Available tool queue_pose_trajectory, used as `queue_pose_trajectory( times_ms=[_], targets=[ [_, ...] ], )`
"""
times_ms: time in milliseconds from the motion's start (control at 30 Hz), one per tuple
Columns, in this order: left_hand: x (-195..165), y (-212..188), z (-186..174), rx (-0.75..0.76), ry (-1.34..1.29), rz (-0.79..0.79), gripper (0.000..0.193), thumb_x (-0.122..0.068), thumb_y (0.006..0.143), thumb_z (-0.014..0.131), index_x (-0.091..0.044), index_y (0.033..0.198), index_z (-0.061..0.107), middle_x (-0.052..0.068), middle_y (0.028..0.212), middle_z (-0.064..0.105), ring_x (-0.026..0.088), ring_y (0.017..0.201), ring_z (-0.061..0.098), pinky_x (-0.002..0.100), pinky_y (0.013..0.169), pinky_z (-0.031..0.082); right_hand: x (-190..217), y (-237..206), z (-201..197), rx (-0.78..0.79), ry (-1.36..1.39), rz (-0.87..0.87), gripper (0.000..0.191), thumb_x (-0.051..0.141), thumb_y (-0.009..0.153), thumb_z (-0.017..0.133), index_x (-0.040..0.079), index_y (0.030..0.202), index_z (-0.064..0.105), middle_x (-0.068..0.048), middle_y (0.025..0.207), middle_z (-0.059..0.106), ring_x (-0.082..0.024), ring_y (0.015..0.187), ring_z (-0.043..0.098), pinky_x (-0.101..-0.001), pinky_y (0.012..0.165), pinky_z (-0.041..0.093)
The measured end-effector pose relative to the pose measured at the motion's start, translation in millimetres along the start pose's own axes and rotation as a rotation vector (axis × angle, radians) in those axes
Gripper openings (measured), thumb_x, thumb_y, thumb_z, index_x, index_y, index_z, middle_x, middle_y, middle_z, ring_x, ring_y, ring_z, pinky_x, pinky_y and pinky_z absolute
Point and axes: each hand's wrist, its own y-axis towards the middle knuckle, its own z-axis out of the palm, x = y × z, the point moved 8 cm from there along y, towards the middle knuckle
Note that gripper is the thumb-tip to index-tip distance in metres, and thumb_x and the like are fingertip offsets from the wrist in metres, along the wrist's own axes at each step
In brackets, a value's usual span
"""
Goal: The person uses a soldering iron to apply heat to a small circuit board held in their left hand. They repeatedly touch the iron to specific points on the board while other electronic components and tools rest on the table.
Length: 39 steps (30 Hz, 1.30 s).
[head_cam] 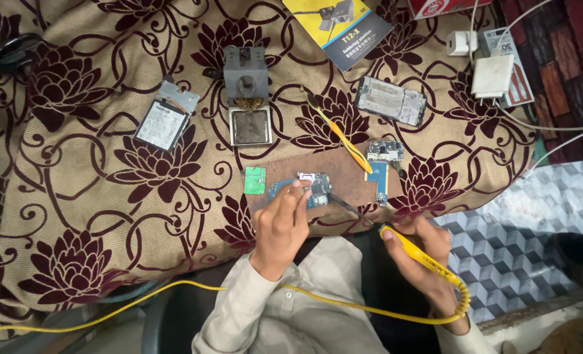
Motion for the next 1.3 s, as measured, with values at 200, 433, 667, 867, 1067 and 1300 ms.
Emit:
queue_pose_trajectory(
  times_ms=[200, 433, 667, 867, 1067, 1300],
  targets=[
    [0.3, -0.1, 0.2, 0.001, 0.017, -0.011, 0.036, 0.006, 0.093, 0.074, 0.0, 0.124, 0.055, 0.018, 0.105, 0.074, 0.033, 0.082, 0.077, 0.038, 0.061, 0.059, 21.5, 6.4, 5.3, 0.048, 0.054, -0.147, 0.02, 0.007, 0.085, 0.078, 0.001, 0.087, 0.06, -0.01, 0.08, 0.072, -0.016, 0.065, 0.072, -0.0253, 0.061, 0.054],
    [0.1, 0.0, -0.8, 0.0, 0.016, -0.005, 0.035, 0.006, 0.093, 0.073, 0.001, 0.122, 0.055, 0.019, 0.106, 0.074, 0.033, 0.083, 0.077, 0.037, 0.062, 0.059, 29.1, 13.4, 4.9, 0.044, 0.033, -0.147, 0.022, 0.007, 0.083, 0.079, 0.002, 0.079, 0.058, -0.008, 0.074, 0.071, -0.016, 0.06, 0.07, -0.0256, 0.056, 0.051],
    [-4.2, 2.1, -0.9, -0.007, 0.023, 0.003, 0.031, 0.006, 0.092, 0.074, 0.001, 0.118, 0.058, 0.018, 0.105, 0.074, 0.034, 0.083, 0.076, 0.037, 0.062, 0.059, 37.1, 23.2, 2.4, 0.071, -0.045, -0.192, 0.018, 0.007, 0.082, 0.078, 0.003, 0.075, 0.062, -0.006, 0.066, 0.066, -0.017, 0.049, 0.062, -0.0292, 0.049, 0.043],
    [-5.5, 4.7, -1.2, -0.001, 0.013, -0.005, 0.029, 0.008, 0.091, 0.074, 0.002, 0.115, 0.058, 0.019, 0.103, 0.074, 0.033, 0.08, 0.076, 0.036, 0.059, 0.058, 41.0, 31.0, 6.4, 0.113, 0.001, -0.208, 0.019, 0.007, 0.086, 0.075, 0.004, 0.075, 0.06, -0.005, 0.067, 0.067, -0.018, 0.051, 0.065, -0.0291, 0.05, 0.047],
    [-8.2, 5.8, -2.7, -0.005, 0.001, 0.009, 0.029, 0.009, 0.091, 0.073, 0.002, 0.115, 0.058, 0.019, 0.102, 0.074, 0.035, 0.082, 0.076, 0.037, 0.061, 0.059, 50.9, 36.0, 8.1, 0.178, -0.031, -0.262, 0.019, 0.007, 0.086, 0.072, 0.003, 0.073, 0.059, -0.008, 0.061, 0.061, -0.018, 0.047, 0.061, -0.0301, 0.047, 0.043],
    [-10.6, 7.4, -2.8, -0.013, -0.013, 0.019, 0.027, 0.009, 0.092, 0.072, 0.003, 0.115, 0.057, 0.021, 0.103, 0.073, 0.033, 0.081, 0.077, 0.036, 0.06, 0.059, 41.8, 58.3, 7.4, 0.188, 0.077, 0.029, 0.033, 0.007, 0.086, 0.071, 0.002, 0.066, 0.047, -0.003, 0.048, 0.042, -0.01, 0.041, 0.04, -0.0308, 0.043, 0.032]
  ],
)
